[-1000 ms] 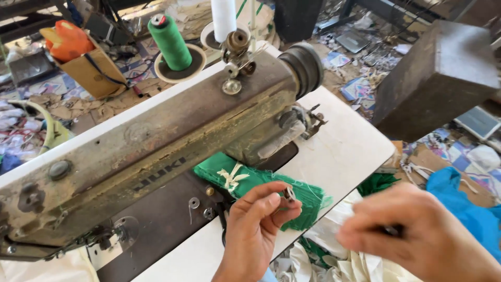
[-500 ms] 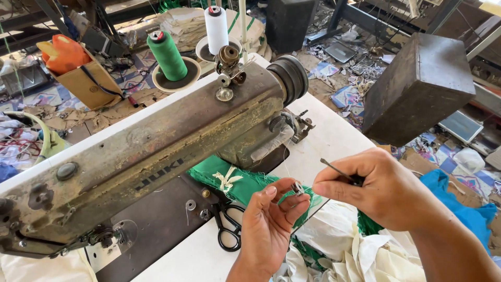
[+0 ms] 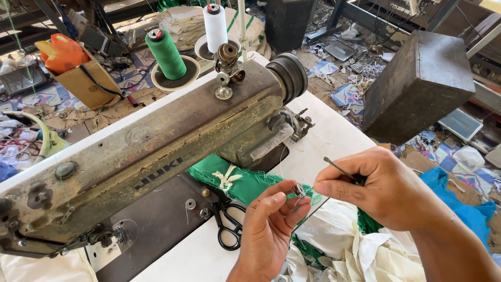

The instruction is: A person uses a small tool to adjust the needle bar and thread guide area of an industrial sewing machine to fix a jam or perform maintenance.

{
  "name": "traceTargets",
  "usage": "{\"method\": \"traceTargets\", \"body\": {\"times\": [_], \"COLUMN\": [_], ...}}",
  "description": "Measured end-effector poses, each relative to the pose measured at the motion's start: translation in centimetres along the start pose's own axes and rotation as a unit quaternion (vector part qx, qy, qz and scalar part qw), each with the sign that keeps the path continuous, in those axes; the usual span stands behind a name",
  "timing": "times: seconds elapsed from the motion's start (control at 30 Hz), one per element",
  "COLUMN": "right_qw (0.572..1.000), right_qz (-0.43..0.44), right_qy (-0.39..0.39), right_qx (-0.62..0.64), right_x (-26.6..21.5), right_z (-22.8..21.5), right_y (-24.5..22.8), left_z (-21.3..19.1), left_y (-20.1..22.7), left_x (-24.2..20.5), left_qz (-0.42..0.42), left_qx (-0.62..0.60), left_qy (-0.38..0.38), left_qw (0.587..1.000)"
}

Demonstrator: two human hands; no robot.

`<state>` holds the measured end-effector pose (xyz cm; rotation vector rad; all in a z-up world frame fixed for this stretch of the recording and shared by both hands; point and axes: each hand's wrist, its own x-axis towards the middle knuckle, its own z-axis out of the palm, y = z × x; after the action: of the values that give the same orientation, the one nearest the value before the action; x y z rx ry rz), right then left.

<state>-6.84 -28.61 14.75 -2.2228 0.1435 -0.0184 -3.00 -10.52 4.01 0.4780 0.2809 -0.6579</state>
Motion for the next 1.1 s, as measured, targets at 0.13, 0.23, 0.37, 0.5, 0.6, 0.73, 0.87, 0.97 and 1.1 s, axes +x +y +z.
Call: {"method": "traceTargets", "body": {"times": [0.13, 0.23, 0.37, 0.5, 0.6, 0.73, 0.87, 0.97, 1.1], "right_qw": [0.999, 0.999, 0.999, 0.999, 0.999, 0.984, 0.977, 0.996, 0.996], "right_qz": [-0.013, -0.013, -0.025, -0.031, -0.05, -0.173, -0.21, -0.07, -0.022], "right_qy": [0.018, 0.024, 0.021, 0.002, -0.014, 0.029, 0.041, 0.048, -0.024], "right_qx": [-0.023, -0.019, -0.022, -0.006, 0.01, 0.027, 0.014, 0.031, 0.086], "right_x": [0.0, -0.1, -0.1, 0.4, 0.8, 0.4, 0.1, 0.3, -0.8], "right_z": [-0.2, -0.3, -0.5, -0.2, 0.8, 1.8, 2.4, 3.2, 5.1], "right_y": [0.0, 0.0, -0.1, 0.2, 0.8, 0.6, 0.2, 3.0, 4.5], "left_z": [0.3, -0.4, -0.3, -0.2, -1.0, -1.0, -0.9, -1.3, -0.9], "left_y": [0.1, -0.6, -0.7, -0.7, -1.2, -0.5, -0.7, -0.3, 1.1], "left_x": [-0.4, 0.0, -0.3, -1.8, -2.3, -2.8, -3.2, -4.3, -5.5], "left_qz": [-0.009, -0.003, 0.005, 0.124, 0.172, 0.166, 0.141, 0.248, 0.376], "left_qx": [0.021, 0.033, 0.094, 0.256, 0.243, 0.292, 0.38, 0.409, 0.384], "left_qy": [0.015, 0.024, 0.026, -0.035, -0.016, 0.039, 0.069, 0.055, -0.031], "left_qw": [1.0, 0.999, 0.995, 0.958, 0.954, 0.941, 0.912, 0.876, 0.843]}}
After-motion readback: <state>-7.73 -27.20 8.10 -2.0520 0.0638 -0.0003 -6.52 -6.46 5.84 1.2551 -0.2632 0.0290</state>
